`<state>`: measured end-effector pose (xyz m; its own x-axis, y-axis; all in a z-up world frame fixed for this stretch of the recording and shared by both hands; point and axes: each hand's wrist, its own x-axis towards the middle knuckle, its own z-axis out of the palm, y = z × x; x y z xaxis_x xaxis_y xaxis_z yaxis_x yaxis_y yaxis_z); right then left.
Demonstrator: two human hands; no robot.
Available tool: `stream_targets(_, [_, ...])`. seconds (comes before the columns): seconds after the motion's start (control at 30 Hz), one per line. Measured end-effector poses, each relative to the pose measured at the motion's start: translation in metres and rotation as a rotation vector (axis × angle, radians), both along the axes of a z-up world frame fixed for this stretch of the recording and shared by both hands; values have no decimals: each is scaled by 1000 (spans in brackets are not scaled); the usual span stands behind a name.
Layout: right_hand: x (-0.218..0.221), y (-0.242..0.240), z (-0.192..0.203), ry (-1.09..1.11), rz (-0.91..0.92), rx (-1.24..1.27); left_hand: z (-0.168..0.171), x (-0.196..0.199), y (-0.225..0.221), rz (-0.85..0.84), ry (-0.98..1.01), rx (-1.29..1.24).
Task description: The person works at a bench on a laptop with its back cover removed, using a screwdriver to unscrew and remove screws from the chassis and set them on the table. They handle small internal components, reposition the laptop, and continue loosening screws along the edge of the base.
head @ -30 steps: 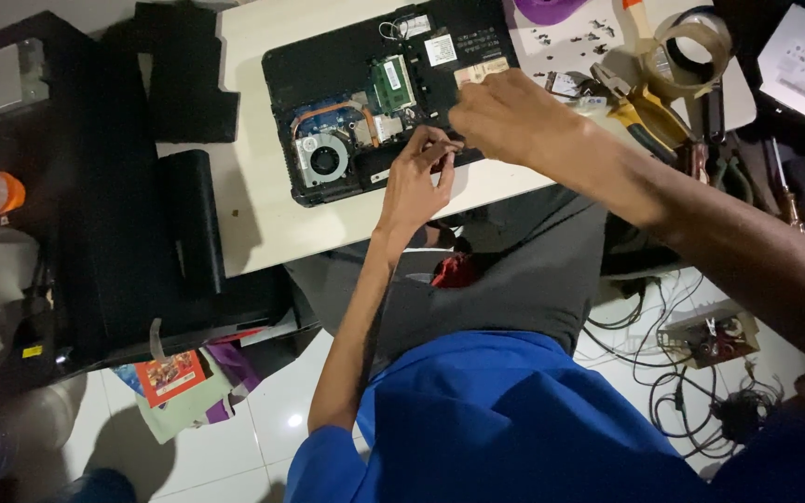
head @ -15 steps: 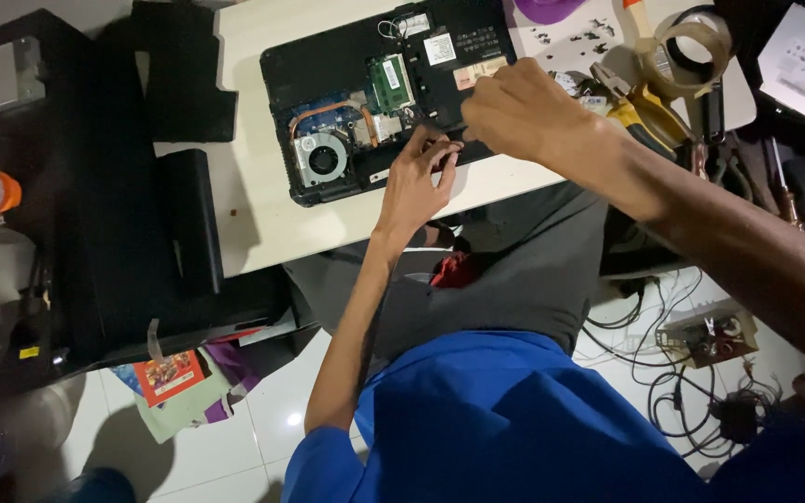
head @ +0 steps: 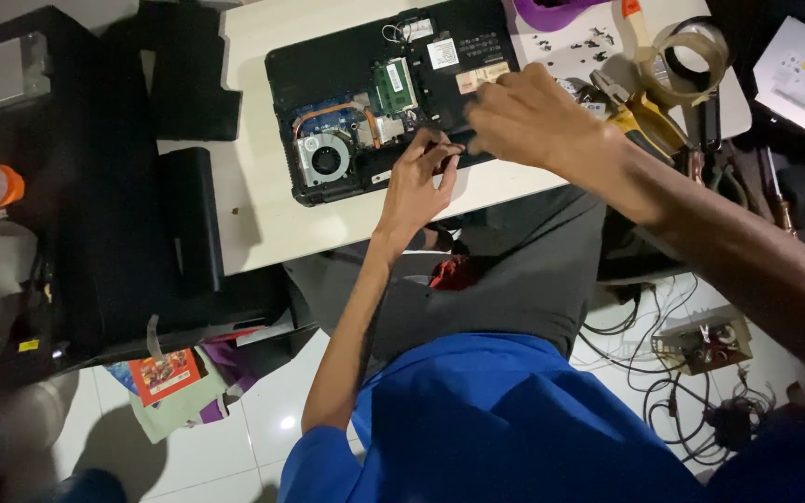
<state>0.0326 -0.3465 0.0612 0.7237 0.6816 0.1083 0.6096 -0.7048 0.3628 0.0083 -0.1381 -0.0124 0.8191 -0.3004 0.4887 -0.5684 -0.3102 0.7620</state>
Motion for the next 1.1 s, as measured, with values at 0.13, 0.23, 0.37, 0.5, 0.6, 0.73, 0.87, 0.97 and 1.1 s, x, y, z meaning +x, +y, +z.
stream_targets(0.13, [-6, -11, -1, -157, 158, 111, 2, -1, 1, 17, -4, 14])
stream_targets(0.23, [-6, -12, 2, -159, 132, 19, 3, 0, 1, 13, 25, 29])
stream_targets(0.37, [-5, -3, 12, -225, 89, -56, 2, 0, 1, 6, 13, 14])
stream_targets(0.5, [-1, 4, 28, -35, -1, -129, -7, 2, 1, 36, 53, 72])
stream_targets(0.6, [5, -10, 16, -40, -32, -130, 0, 0, 2, 19, 78, 61])
stream_targets(0.73, [0, -13, 34, 36, -86, -77, 4, -2, 3, 27, 65, 35])
stream_targets(0.87, [-2, -19, 34, 148, -151, -41, 3, 0, 2, 12, 37, 47])
stream_targets(0.97, [-6, -20, 29, 114, -150, -64, 3, 0, 3, -12, 33, 51])
stream_targets(1.1, [1, -23, 11, 108, -145, -16, 6, -1, 3, -8, 5, 101])
